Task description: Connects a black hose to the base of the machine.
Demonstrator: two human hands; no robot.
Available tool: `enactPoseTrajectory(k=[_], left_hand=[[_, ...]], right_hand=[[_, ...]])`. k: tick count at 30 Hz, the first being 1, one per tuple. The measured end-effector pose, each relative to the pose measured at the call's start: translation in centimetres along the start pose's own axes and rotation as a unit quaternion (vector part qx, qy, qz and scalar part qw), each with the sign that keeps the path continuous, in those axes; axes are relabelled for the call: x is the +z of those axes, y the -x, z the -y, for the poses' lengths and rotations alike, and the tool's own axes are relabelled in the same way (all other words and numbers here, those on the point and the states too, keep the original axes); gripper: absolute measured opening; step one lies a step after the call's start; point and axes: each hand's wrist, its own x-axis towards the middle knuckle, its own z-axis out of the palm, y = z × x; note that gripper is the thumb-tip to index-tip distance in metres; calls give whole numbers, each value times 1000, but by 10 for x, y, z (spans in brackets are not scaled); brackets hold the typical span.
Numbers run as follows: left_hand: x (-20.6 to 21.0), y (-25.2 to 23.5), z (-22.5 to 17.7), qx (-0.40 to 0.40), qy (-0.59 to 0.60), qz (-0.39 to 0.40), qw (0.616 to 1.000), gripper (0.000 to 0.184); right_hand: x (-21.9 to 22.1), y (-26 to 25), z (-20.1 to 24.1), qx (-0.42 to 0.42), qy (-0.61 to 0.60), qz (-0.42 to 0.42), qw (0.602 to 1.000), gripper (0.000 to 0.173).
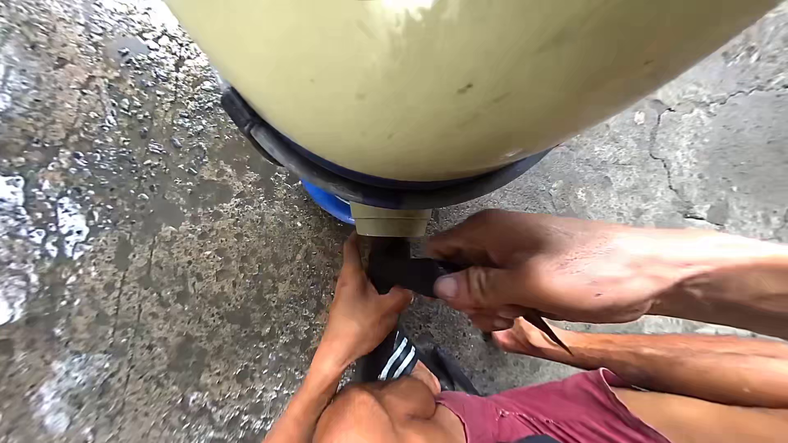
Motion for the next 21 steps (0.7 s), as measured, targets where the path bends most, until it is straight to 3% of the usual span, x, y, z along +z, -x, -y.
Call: enactPoseTrajectory(k=[2,6,8,11,16,18,21], left_hand=[[6,4,-10,17,-51,-46,997,81],[14,2,-31,-80,-49,-83,992,14],[13,-7,-20,-66,-46,-70,994,23],[8,-12,-5,-55,-33,-51,997,31],[7,-13,-6,-52,-26,-45,997,35],[6,-14,-4,-49,-4,-30,998,31],[6,-14,3,-49,64,10,997,31]], right_hand=[[13,-1,28,18,104,-26,994,19],[22,16,44,49,213,-108,970,32],[18,36,33,36,247,-143,958,31],[12,75,9,-81,294,-167,937,30],[-22,140,-26,-71,330,-118,934,39],[-49,133,-65,-125,376,-133,908,43],[-85,58,-122,-218,434,-157,860,38]])
